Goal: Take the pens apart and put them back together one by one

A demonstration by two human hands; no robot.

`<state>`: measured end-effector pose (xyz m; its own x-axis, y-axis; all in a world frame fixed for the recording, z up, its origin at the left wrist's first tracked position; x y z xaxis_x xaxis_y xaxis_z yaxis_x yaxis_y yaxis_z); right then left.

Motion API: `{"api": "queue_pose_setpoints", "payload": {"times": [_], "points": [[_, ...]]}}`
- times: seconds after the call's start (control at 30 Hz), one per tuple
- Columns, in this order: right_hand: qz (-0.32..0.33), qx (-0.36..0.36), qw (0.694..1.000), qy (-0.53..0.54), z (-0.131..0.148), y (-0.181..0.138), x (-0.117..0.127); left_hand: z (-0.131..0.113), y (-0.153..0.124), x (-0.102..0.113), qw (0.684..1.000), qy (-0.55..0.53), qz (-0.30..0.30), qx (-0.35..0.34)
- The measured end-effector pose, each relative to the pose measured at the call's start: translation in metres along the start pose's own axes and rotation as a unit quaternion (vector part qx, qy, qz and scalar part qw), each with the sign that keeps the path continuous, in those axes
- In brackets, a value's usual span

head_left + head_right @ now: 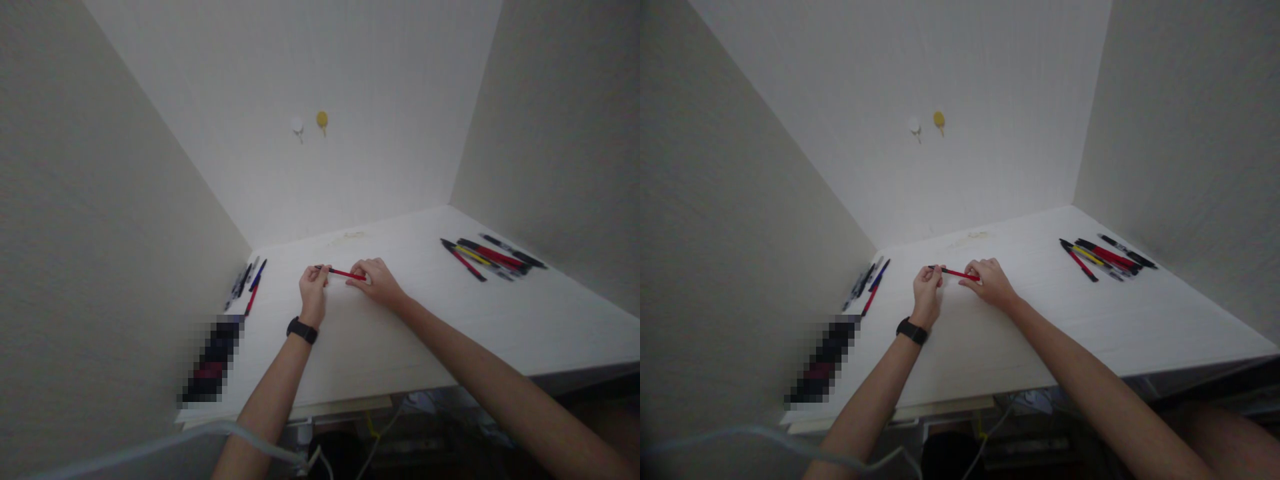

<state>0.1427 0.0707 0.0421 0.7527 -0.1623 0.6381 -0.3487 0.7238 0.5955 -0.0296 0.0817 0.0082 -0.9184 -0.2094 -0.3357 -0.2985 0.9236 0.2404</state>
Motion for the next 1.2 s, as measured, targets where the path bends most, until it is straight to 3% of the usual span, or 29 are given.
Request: {"api": "queue_pose_setpoints", "payload": {"times": [0.37,0.9,1.2], "points": [[0.019,-0.001,1.0,-0.011,0.001,0.0,-0.002,0.001,-0.002,-0.005,0.999,0.017,0.04,0.017],[0.058,0.016,0.998,0.007,0.005,0.0,-0.011,-0.009,-0.004,-0.014,0.996,0.021,0.084,-0.022],[0.016,0.007,1.0,-0.011,0.001,0.0,-0.003,-0.004,-0.004,-0.015,0.996,-0.008,0.088,0.004]]}}
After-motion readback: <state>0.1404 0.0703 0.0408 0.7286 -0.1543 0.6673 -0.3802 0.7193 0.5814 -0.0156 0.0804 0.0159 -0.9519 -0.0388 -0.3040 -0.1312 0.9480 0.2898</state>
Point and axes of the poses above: each hand's wrist, its own y-axis towards the middle knuckle, its own x-axis out of the back of the hand, z = x × y, the point moved 8 cm from there along y, towards the middle knuckle
